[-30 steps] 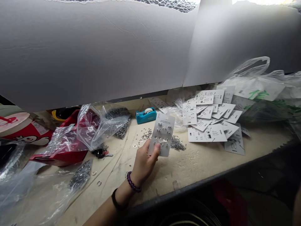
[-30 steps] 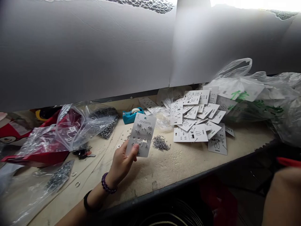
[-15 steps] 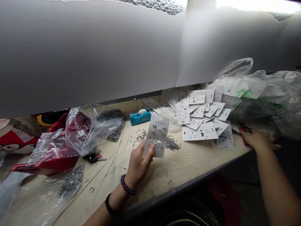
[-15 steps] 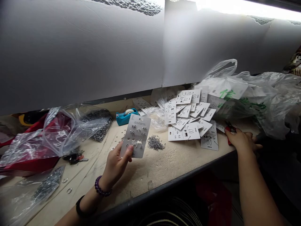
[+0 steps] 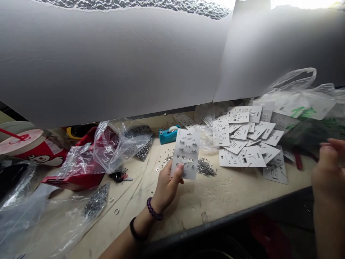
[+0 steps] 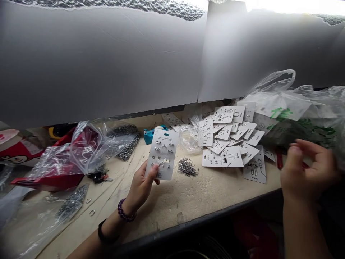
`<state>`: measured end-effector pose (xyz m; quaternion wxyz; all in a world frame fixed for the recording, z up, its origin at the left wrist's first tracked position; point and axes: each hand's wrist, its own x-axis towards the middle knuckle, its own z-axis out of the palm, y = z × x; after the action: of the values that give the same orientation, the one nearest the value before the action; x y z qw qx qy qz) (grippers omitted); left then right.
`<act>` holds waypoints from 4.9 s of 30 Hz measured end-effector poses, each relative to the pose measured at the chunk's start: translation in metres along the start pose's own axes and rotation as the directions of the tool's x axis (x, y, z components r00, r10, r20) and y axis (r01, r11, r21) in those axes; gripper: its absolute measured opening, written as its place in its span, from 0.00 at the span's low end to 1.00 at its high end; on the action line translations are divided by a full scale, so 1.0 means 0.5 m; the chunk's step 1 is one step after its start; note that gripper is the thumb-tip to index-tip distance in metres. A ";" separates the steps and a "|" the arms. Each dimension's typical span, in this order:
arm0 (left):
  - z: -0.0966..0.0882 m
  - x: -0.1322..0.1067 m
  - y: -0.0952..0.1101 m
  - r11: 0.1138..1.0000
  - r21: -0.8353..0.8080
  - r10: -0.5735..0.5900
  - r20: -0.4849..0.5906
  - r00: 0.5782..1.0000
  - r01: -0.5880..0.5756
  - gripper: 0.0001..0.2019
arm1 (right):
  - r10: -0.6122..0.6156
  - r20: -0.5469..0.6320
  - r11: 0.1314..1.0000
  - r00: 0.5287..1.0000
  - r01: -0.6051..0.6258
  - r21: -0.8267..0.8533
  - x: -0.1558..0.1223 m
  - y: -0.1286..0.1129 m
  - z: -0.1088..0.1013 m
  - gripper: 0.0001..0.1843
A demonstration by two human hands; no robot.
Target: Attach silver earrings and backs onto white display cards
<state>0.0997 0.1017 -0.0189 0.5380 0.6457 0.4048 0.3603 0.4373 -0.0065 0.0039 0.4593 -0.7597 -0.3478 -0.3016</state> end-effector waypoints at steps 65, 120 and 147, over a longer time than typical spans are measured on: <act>-0.038 0.046 -0.014 0.736 -0.629 -0.089 0.276 0.957 0.251 0.20 | -0.337 0.940 0.215 0.050 -0.968 0.129 -0.193 -0.307 0.207 0.12; -0.056 0.041 -0.006 0.468 -0.795 -0.101 0.384 0.918 0.385 0.26 | -0.610 0.715 0.711 0.341 -0.164 0.684 -0.177 -0.309 0.158 0.05; -0.034 0.047 -0.022 0.963 -0.232 -0.172 -0.152 0.973 0.134 0.15 | -0.490 0.850 0.753 0.192 -0.398 0.524 -0.192 -0.310 0.156 0.08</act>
<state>0.0927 0.1310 -0.0262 0.5957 0.5156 0.4557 0.4144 0.2680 0.0923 -0.0260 0.3512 -0.5420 -0.6618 0.3808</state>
